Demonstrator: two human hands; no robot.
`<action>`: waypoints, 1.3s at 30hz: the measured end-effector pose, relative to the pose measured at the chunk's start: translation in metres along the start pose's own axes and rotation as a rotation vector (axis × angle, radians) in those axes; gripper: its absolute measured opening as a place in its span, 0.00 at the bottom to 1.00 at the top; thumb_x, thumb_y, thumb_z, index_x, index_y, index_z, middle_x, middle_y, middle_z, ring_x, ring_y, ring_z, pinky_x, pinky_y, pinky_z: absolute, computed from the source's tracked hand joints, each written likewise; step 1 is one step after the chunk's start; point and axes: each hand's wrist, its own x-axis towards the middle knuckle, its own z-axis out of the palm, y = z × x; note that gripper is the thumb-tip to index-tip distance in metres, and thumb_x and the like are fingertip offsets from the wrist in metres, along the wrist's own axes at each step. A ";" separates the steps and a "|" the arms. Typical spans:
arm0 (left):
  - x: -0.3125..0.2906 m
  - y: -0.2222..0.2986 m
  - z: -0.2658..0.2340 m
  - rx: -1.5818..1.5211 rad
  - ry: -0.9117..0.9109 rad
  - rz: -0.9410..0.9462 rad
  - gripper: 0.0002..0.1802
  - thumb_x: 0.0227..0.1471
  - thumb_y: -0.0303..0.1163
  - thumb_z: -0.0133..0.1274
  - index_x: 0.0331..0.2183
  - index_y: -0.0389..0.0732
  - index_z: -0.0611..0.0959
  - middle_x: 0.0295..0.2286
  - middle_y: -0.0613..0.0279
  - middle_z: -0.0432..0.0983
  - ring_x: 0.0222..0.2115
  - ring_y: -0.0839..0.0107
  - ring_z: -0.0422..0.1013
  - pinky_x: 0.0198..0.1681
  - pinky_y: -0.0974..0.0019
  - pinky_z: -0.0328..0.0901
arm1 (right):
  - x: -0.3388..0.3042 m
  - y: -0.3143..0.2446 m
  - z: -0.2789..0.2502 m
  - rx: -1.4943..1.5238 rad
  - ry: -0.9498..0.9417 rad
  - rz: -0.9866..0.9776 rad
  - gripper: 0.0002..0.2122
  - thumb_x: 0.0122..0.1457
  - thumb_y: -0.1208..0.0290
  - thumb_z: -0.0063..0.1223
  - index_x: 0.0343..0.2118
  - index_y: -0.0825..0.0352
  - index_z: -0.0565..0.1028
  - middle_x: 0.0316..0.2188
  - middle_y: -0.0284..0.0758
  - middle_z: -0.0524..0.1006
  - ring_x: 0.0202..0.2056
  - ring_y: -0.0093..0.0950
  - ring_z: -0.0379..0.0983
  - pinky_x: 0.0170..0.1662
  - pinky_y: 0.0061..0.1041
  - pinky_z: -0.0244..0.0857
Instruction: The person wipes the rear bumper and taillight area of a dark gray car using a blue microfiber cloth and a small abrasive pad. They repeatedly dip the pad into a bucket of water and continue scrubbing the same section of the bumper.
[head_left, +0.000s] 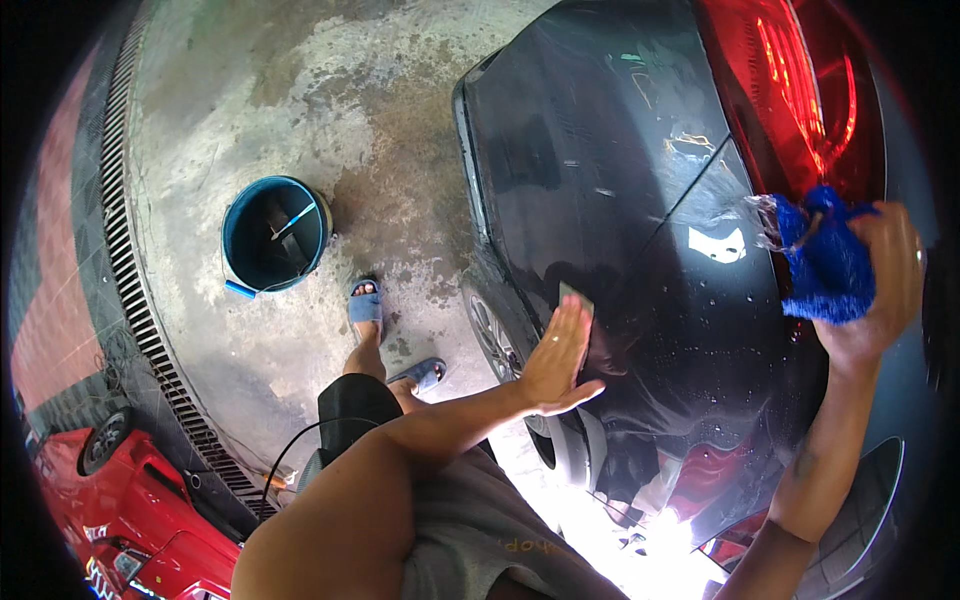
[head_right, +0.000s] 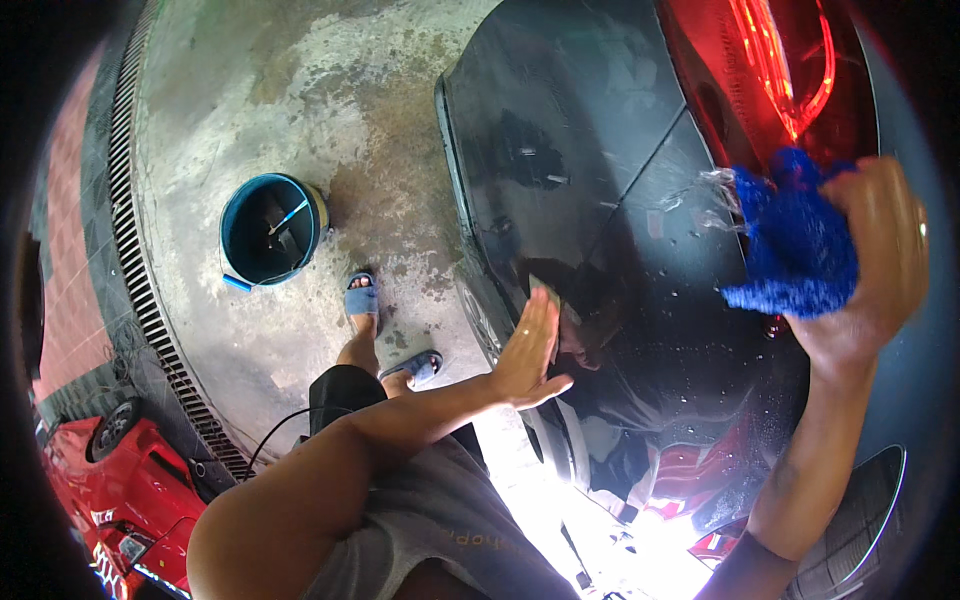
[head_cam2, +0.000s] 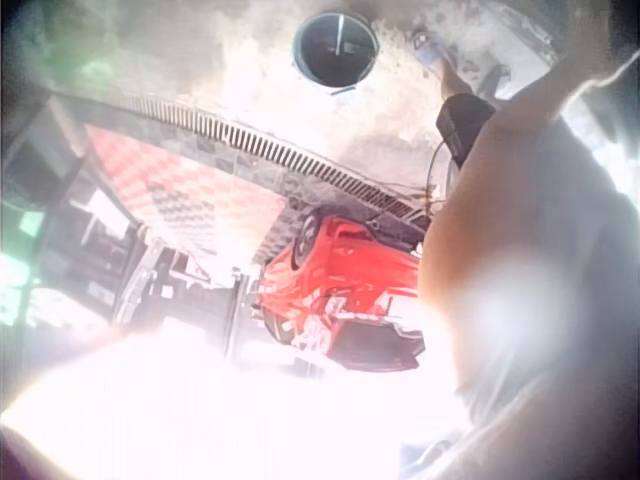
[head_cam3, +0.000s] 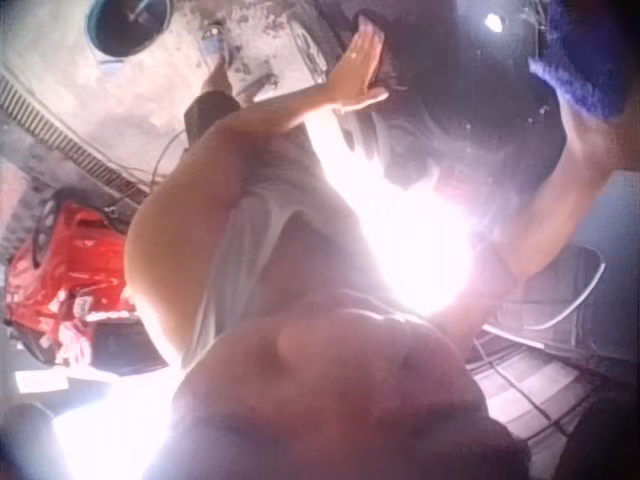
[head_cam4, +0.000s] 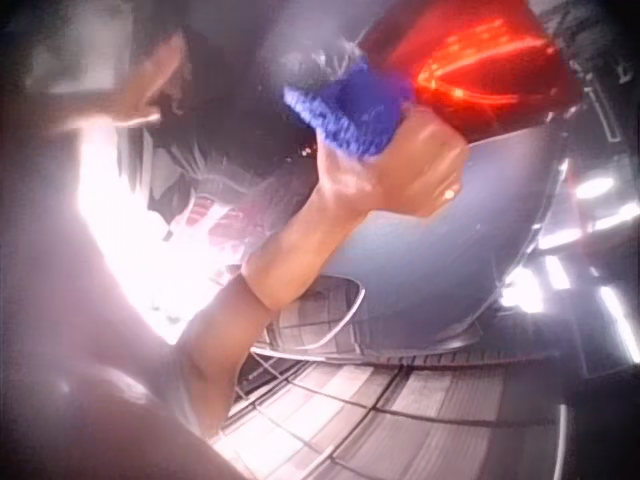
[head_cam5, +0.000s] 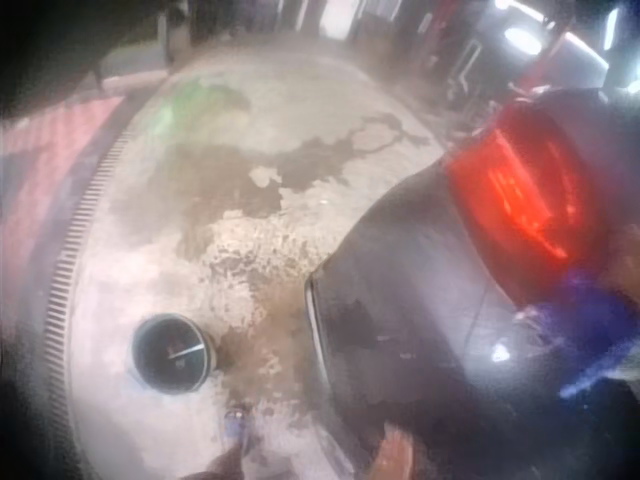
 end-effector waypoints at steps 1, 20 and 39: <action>0.007 -0.005 -0.006 0.073 0.009 0.007 0.65 0.63 0.59 0.52 0.74 0.22 0.37 0.75 0.23 0.26 0.76 0.28 0.24 0.79 0.38 0.25 | -0.001 0.000 0.001 0.004 0.015 -0.004 0.24 0.41 0.63 0.79 0.40 0.66 0.79 0.43 0.42 0.81 0.45 0.45 0.80 0.49 0.39 0.73; 0.195 0.028 -0.106 0.223 0.254 0.262 0.50 0.72 0.54 0.42 0.76 0.29 0.46 0.75 0.26 0.35 0.77 0.31 0.33 0.79 0.38 0.31 | 0.000 -0.039 -0.023 -0.032 -0.159 -0.044 0.08 0.56 0.63 0.68 0.33 0.60 0.80 0.28 0.32 0.77 0.32 0.27 0.77 0.40 0.32 0.68; -0.027 -0.031 0.020 0.175 0.037 0.051 0.68 0.65 0.76 0.34 0.74 0.23 0.36 0.75 0.25 0.24 0.77 0.36 0.23 0.80 0.42 0.26 | -0.002 -0.040 -0.022 0.073 -0.133 0.070 0.11 0.50 0.63 0.68 0.34 0.60 0.81 0.31 0.36 0.80 0.36 0.35 0.80 0.43 0.36 0.67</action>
